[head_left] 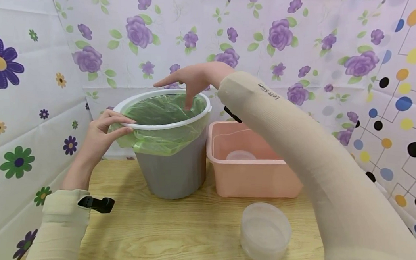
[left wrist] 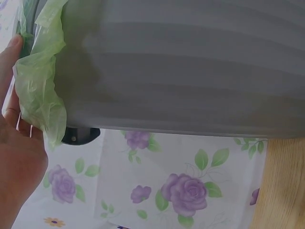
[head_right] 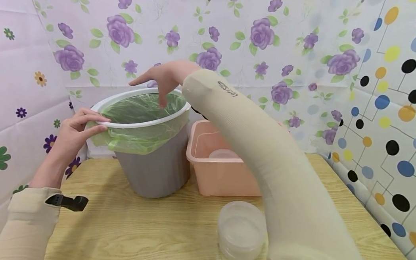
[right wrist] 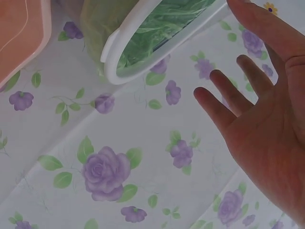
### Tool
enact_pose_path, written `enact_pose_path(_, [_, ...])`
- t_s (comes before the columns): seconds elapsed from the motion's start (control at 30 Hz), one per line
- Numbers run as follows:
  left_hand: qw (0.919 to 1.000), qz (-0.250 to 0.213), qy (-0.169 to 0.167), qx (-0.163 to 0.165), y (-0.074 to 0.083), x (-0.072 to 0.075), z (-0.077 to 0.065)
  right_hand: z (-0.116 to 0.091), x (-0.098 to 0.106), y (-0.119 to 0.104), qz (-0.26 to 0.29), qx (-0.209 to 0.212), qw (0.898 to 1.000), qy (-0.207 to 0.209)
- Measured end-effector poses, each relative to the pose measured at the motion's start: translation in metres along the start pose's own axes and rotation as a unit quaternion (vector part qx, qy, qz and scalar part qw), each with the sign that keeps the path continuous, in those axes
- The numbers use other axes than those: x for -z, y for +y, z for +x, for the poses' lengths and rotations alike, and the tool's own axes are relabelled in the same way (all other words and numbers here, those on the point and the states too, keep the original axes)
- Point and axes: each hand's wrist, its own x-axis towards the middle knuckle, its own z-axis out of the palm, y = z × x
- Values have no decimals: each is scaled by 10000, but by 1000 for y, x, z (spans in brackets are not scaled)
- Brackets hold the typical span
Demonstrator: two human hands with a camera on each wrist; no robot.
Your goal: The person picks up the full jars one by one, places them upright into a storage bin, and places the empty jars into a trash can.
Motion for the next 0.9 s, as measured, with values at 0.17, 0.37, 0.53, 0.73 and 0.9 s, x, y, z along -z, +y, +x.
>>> enact_pose_path(0.17, [10000,-21,19,-4,0,0,0,-8,-3,6,-67,11,9999,74])
enact_pose_path(0.37, [10000,23,8,42,-1,0,0,-18,-18,18,-49,63,9995,303])
enact_pose_path(0.53, [10000,6,-3,43,0,0,0,-30,-29,30,338,206,9966,720])
enact_pose_path(0.73, [10000,-23,-10,19,1,1,-1,-48,-39,43,543,382,9897,1266])
enact_pose_path(0.9, [10000,-42,-18,31,0,0,0,-67,-56,54,627,253,9819,1771])
